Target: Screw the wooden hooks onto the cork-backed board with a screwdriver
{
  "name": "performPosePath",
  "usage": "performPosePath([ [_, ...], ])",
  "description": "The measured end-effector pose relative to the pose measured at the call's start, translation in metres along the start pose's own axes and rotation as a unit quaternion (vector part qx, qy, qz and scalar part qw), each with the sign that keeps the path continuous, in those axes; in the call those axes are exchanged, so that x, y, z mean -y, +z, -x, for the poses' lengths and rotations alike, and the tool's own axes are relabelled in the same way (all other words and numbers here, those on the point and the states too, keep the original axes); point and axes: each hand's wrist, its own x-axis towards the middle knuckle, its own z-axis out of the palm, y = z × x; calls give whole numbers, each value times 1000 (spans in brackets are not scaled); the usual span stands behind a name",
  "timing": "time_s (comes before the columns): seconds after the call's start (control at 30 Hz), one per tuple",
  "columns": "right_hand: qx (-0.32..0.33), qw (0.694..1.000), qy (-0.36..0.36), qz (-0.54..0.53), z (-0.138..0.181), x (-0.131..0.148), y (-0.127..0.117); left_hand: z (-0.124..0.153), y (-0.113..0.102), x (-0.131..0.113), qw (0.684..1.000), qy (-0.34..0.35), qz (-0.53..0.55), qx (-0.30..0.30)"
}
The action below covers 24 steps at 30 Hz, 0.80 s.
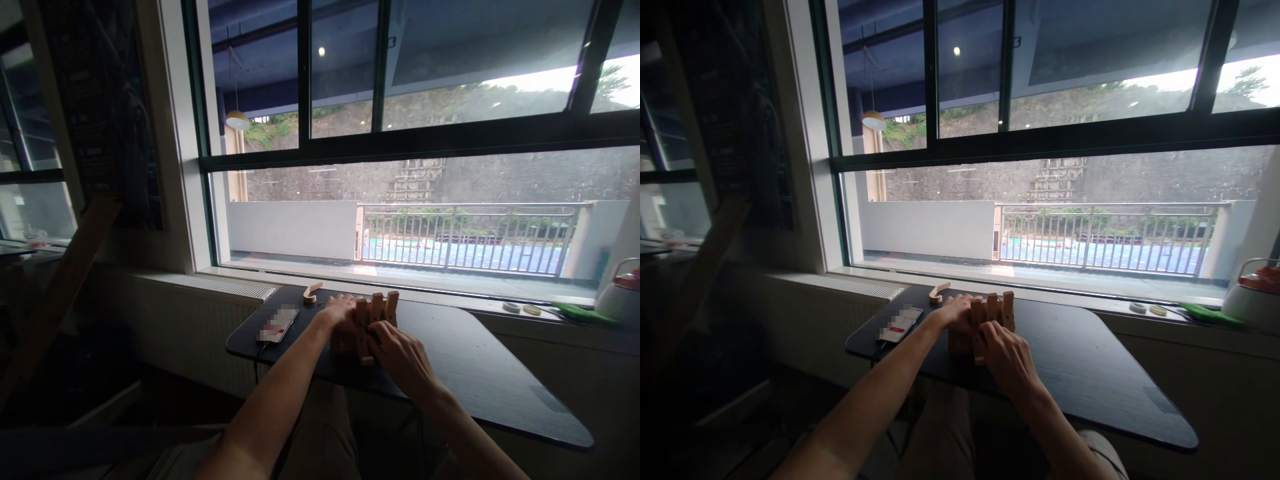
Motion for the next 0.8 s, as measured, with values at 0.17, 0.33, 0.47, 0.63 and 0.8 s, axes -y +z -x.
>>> performPosePath([
  [0.17, -9, 999, 49, -4, 2, -3, 7, 0, -1, -1, 1000, -5, 2, 3],
  [0.33, -10, 992, 121, -14, 5, -6, 9, 0, -2, -1, 1000, -10, 6, 13],
  [0.47, 22, 992, 122, -17, 4, -6, 2, -1, -3, 0, 1000, -8, 7, 18],
  [0.63, 27, 997, 70, -19, 5, -6, 0, -1, -2, 0, 1000, -9, 11, 13],
  [0.8, 52, 996, 79, 1, 5, -5, 4, 0, -2, 0, 1000, -8, 13, 8],
])
